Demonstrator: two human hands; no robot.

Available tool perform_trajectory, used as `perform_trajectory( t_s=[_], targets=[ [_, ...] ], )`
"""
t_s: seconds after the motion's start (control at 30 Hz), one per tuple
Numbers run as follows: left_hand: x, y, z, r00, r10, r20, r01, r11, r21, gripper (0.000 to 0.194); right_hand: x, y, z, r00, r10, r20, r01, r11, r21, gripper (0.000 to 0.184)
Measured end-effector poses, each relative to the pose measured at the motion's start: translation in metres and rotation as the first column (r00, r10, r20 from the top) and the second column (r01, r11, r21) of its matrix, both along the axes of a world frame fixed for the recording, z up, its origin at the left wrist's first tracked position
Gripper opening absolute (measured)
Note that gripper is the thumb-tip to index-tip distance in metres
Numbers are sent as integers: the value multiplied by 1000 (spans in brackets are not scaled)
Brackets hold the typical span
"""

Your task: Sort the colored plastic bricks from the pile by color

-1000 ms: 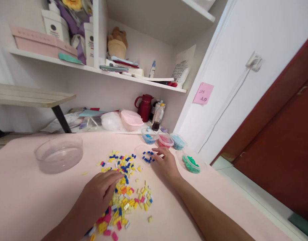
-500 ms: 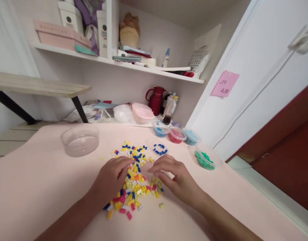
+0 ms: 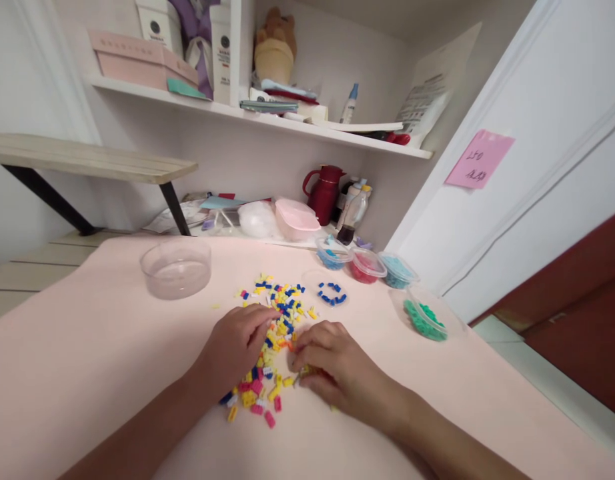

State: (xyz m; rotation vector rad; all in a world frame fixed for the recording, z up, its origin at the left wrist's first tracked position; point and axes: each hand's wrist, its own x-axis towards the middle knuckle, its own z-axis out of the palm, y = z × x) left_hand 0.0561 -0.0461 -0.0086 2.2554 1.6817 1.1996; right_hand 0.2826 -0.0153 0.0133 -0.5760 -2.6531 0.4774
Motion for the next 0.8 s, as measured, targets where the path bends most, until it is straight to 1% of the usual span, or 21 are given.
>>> perform_trajectory(
  t_s=[0.1,0.2,0.43,0.53,0.6,0.67,0.73,0.8],
  targets=[
    [0,0,-1,1000,-2,0,2,1000,-2,29,3,2,-3,999,-33,-13,33,999,-13,30],
    [-1,0,-4,1000,3,-23,-3,1000,-6,29,3,1,-6,998,-58,-18,58,998,-3,41],
    [-1,1,-3,1000,2,-18,-2,1000,7,28,-2,1,-10,990,-134,-50,135,991,4,50],
    [0,0,-3,1000,6,-15,-6,1000,9,28,-3,2,-13,986,-141,-93,142,990,6,53],
    [0,1,-4,1000,8,-12,-8,1000,7,29,-3,3,-13,984,-131,-121,130,991,-13,53],
    [-1,1,-5,1000,6,-11,-6,1000,3,29,-2,2,-12,984,-129,-125,122,991,-62,50],
    [0,1,-5,1000,1,-10,-1,1000,1,29,-2,1,-10,982,-149,-117,136,984,-113,43],
    [0,2,-5,1000,0,-5,0,1000,5,29,-2,0,-10,979,-170,-113,155,980,-127,32]
  ],
)
